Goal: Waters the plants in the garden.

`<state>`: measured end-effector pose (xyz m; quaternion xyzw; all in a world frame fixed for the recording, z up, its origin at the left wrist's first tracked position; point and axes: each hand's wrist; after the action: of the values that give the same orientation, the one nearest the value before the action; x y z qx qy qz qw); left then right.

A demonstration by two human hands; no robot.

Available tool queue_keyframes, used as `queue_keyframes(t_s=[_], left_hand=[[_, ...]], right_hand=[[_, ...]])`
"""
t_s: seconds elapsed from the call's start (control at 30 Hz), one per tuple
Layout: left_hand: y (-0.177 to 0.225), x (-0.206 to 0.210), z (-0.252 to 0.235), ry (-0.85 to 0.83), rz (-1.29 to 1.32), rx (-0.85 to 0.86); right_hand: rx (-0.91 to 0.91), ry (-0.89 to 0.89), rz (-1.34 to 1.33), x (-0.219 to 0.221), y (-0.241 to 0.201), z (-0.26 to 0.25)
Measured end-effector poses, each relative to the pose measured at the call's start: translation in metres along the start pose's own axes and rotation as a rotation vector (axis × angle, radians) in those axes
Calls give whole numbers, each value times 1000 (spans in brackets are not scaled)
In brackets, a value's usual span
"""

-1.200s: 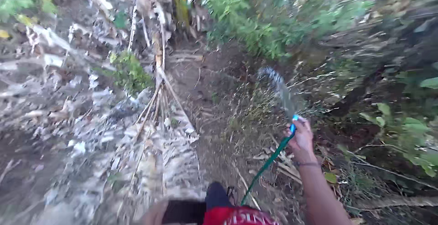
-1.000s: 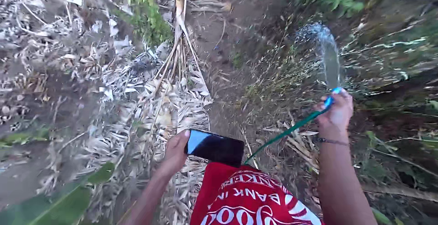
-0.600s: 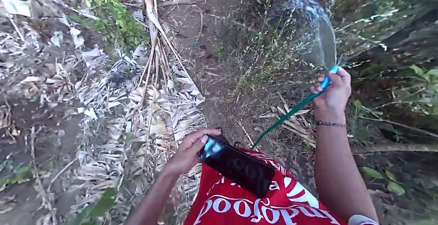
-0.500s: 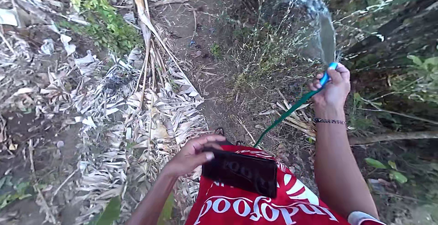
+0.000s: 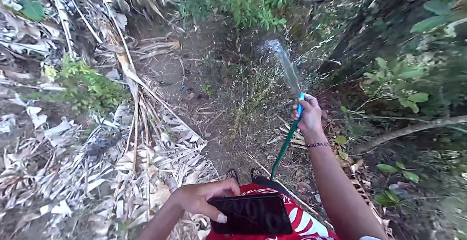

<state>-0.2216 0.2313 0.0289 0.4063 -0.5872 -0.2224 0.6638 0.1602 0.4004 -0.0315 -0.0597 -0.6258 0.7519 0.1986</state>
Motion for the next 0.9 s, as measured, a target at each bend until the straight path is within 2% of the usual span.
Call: queue_keyframes(t_s=[0.2, 0.3, 0.47, 0.57, 0.7, 0.9], left_hand=[[-19, 3, -39, 84, 268, 394], [-13, 16, -67, 129, 456, 510], [-14, 26, -109, 76, 764, 596], [-12, 23, -126, 34, 853, 656], [6, 21, -138, 74, 880, 631], [-2, 12, -145, -42, 773, 709]], right_hand=[[18, -5, -20, -1, -6, -5], [12, -20, -19, -3, -9, -7], [15, -39, 5, -5, -8, -10], [22, -34, 0, -7, -11, -11], [25, -38, -10, -9, -11, -14], [38, -62, -6, -15, -9, -15]])
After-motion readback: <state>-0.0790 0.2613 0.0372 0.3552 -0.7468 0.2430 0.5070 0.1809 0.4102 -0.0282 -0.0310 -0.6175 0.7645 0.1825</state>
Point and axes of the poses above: each hand's wrist, its own z-axis away from the middle knuckle, its own x-axis out of the palm, y = z × x, and after that the axes turned 11 degrees about z, right-handed
